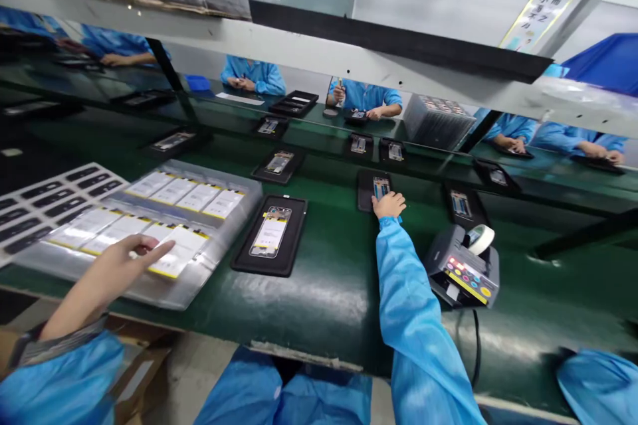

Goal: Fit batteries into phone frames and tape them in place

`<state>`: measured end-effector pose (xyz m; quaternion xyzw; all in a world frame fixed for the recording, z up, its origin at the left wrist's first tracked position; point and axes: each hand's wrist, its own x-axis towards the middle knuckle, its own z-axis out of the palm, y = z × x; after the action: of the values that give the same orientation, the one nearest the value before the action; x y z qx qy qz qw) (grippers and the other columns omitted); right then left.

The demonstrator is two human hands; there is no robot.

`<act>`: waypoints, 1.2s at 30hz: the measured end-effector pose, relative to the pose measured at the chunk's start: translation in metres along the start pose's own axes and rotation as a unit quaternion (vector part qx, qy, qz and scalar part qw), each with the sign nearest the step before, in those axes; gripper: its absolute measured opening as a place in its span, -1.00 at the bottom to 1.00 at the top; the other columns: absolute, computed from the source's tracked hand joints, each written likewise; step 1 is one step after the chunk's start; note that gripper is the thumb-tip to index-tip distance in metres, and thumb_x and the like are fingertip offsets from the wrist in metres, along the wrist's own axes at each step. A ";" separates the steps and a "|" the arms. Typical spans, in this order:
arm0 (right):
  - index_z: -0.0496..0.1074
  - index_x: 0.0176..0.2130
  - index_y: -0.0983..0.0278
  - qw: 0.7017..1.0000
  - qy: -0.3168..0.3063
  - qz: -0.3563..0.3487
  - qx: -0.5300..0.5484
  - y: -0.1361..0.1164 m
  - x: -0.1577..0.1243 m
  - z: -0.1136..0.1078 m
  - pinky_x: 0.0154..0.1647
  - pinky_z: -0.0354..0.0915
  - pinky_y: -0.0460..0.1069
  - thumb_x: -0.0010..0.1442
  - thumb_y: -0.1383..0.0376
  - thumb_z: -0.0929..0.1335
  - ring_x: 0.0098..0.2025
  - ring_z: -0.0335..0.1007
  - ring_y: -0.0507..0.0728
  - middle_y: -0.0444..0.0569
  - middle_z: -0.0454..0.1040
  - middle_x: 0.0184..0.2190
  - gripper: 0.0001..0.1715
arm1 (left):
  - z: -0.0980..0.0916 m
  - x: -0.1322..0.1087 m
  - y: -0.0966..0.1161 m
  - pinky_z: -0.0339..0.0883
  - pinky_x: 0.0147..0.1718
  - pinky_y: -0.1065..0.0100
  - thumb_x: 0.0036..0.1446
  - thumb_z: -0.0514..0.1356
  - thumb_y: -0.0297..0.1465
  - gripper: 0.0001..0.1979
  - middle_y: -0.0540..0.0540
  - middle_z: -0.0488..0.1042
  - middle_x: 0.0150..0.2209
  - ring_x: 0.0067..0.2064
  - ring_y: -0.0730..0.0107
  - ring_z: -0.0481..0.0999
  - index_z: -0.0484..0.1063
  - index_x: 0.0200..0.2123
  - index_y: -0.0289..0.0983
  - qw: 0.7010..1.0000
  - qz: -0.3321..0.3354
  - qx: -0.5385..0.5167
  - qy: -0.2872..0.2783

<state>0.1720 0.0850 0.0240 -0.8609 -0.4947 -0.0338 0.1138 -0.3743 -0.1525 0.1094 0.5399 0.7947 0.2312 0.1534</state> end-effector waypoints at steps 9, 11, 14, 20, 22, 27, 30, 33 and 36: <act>0.35 0.26 0.30 0.988 -0.120 -0.093 -0.016 -0.030 0.088 -0.025 0.26 0.13 0.27 0.25 -0.11 0.43 0.34 0.16 0.44 0.32 0.26 0.29 -0.21 | -0.010 -0.025 0.026 0.27 -0.32 0.19 -0.07 0.18 0.20 -0.52 0.04 0.36 -0.57 -0.43 0.13 0.36 0.34 -0.58 -0.08 0.978 -0.013 -0.186 0.090; 0.45 0.16 0.29 0.983 -0.148 -0.109 -0.032 -0.037 0.104 -0.025 0.25 0.14 0.30 0.20 -0.12 0.47 0.34 0.17 0.47 0.31 0.32 0.25 -0.26 | -0.003 -0.038 0.036 0.29 -0.35 0.19 -0.06 0.24 0.22 -0.51 0.03 0.40 -0.53 -0.40 0.10 0.41 0.37 -0.56 -0.07 0.961 -0.009 -0.263 0.088; 0.55 0.02 0.30 0.974 -0.177 -0.126 -0.061 -0.045 0.122 -0.021 0.24 0.12 0.34 0.13 -0.12 0.51 0.33 0.17 0.51 0.31 0.38 0.18 -0.33 | 0.024 -0.051 0.061 0.31 -0.36 0.24 0.01 0.30 0.18 -0.51 0.01 0.40 -0.50 -0.40 0.16 0.41 0.39 -0.52 -0.11 0.933 -0.003 -0.360 0.020; 0.59 -0.04 0.27 0.966 -0.199 -0.133 -0.101 -0.052 0.134 -0.014 0.23 0.14 0.34 0.03 -0.25 0.53 0.33 0.15 0.52 0.29 0.38 0.17 -0.23 | 0.114 -0.031 0.133 0.23 -0.39 0.33 0.03 0.35 0.14 -0.47 0.00 0.37 -0.48 -0.42 0.31 0.35 0.31 -0.46 -0.19 0.849 0.002 -0.504 -0.158; 0.58 0.01 0.27 0.966 -0.196 -0.129 -0.109 -0.053 0.135 -0.013 0.25 0.13 0.33 0.02 -0.26 0.53 0.34 0.14 0.51 0.30 0.37 0.19 -0.19 | 0.143 -0.018 0.162 0.20 -0.38 0.33 -0.02 0.36 0.17 -0.42 -0.02 0.37 -0.48 -0.42 0.31 0.36 0.27 -0.47 -0.20 0.823 0.016 -0.531 -0.202; 0.42 0.22 0.35 0.970 -0.188 -0.116 -0.105 -0.052 0.138 -0.010 0.32 0.07 0.28 0.00 -0.25 0.55 0.38 0.10 0.48 0.36 0.27 0.28 0.06 | 0.188 -0.002 0.214 0.16 -0.36 0.32 0.02 0.35 0.15 -0.44 -0.02 0.38 -0.46 -0.39 0.32 0.36 0.29 -0.46 -0.21 0.800 0.047 -0.549 -0.240; 0.32 0.30 0.40 0.973 -0.191 -0.099 -0.089 -0.056 0.140 -0.009 0.31 0.10 0.29 -0.11 -0.24 0.60 0.37 0.14 0.51 0.42 0.27 0.29 0.25 | 0.199 -0.006 0.217 0.16 -0.34 0.31 0.04 0.35 0.13 -0.45 -0.03 0.41 -0.45 -0.38 0.32 0.38 0.30 -0.46 -0.22 0.795 0.041 -0.542 -0.269; 0.21 0.35 0.45 0.974 -0.204 -0.084 -0.057 -0.063 0.141 -0.009 0.22 0.22 0.28 -0.18 -0.16 0.66 0.27 0.31 0.51 0.45 0.38 0.20 0.38 | 0.204 -0.010 0.209 0.14 -0.36 0.32 0.05 0.35 0.12 -0.46 -0.03 0.43 -0.45 -0.40 0.33 0.39 0.29 -0.45 -0.22 0.785 0.026 -0.549 -0.287; 0.18 0.35 0.54 0.979 -0.187 -0.075 -0.018 -0.069 0.140 -0.010 0.11 0.33 0.24 -0.21 -0.12 0.68 0.18 0.41 0.49 0.52 0.43 0.13 0.43 | 0.207 -0.008 0.203 0.13 -0.37 0.33 0.01 0.37 0.11 -0.45 -0.02 0.43 -0.47 -0.40 0.35 0.40 0.27 -0.45 -0.22 0.776 0.007 -0.563 -0.285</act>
<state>0.1838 0.2342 0.0691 -0.8142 -0.5700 0.1099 0.0008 -0.1092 -0.0557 0.0427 0.4036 0.4390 0.4737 0.6481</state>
